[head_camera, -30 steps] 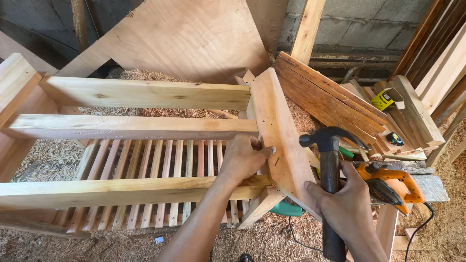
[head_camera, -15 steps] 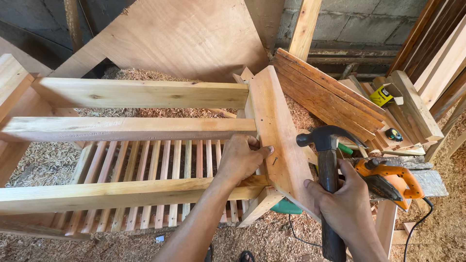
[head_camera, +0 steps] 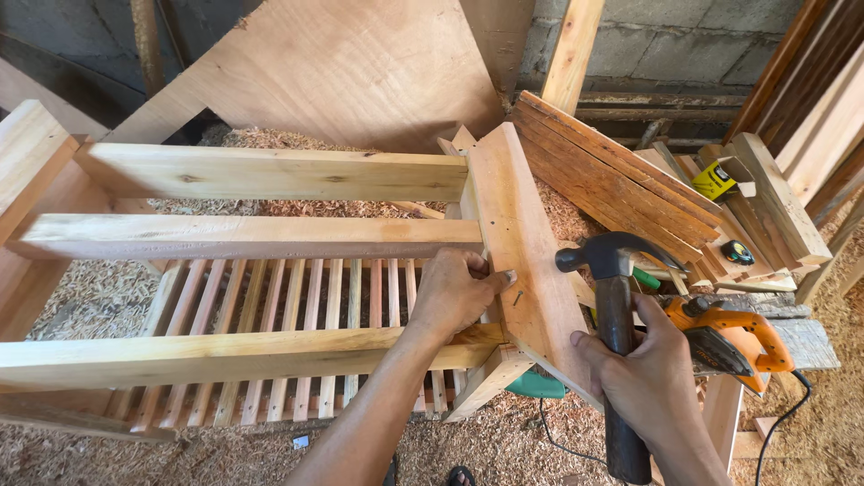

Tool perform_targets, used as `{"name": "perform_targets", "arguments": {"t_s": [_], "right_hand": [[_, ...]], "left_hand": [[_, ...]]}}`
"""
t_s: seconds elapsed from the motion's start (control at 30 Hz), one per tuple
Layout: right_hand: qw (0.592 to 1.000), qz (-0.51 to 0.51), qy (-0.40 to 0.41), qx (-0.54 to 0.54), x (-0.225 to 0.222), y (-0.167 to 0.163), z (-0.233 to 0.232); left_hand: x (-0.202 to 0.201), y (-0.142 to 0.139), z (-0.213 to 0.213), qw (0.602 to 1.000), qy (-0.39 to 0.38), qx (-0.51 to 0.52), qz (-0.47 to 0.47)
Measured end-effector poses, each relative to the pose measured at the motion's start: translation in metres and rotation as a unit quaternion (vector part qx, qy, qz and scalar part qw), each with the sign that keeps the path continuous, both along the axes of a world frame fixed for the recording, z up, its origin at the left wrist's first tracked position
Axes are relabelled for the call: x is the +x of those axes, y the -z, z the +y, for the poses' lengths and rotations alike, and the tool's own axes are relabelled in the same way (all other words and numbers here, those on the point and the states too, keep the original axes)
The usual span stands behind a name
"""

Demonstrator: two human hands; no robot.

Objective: The person assembles a wooden chair frame by positioning slats and hammering nails into joints. They repeatedly align pieces, drive nails with a hammer, and adjust the frame to ensure stability.

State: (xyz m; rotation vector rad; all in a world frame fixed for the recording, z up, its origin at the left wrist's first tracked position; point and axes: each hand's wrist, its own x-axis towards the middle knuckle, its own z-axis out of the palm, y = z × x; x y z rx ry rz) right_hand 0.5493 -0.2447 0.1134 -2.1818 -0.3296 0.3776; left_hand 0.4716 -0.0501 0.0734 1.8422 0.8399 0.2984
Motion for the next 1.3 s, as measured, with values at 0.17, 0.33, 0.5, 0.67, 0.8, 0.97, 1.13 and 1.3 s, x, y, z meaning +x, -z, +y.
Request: {"name": "perform_targets", "arguments": {"t_s": [0.17,0.33,0.5,0.67,0.8,0.97,1.13,1.3], "right_hand": [[0.999,-0.033,-0.034,-0.001,-0.001,-0.002,-0.002],[0.998,-0.034,-0.050,0.016,-0.004,-0.004,-0.005],[0.997,-0.045,-0.055,0.023,-0.003,-0.001,-0.006],[0.998,-0.020,-0.050,0.012,-0.001,-0.003,-0.005],[0.998,-0.026,-0.050,0.010,0.000,-0.005,-0.004],[0.998,-0.021,-0.051,-0.021,0.000,-0.007,-0.004],[0.998,-0.019,-0.054,-0.021,-0.001,-0.010,-0.002],[0.992,-0.071,-0.063,-0.082,-0.005,-0.013,0.000]], "left_hand": [[0.001,0.001,0.001,1.000,-0.004,0.013,0.005],[0.000,0.003,-0.002,0.999,0.000,0.039,0.016],[0.001,0.008,-0.002,0.999,-0.010,0.020,-0.029],[0.003,0.011,-0.001,0.999,-0.006,0.036,-0.031],[0.002,0.009,-0.001,0.999,-0.009,0.024,-0.025],[0.001,0.004,-0.003,1.000,-0.008,0.002,-0.019],[0.001,0.004,-0.002,0.999,-0.012,-0.010,-0.039],[0.003,0.007,0.000,1.000,-0.012,0.001,-0.027]]}}
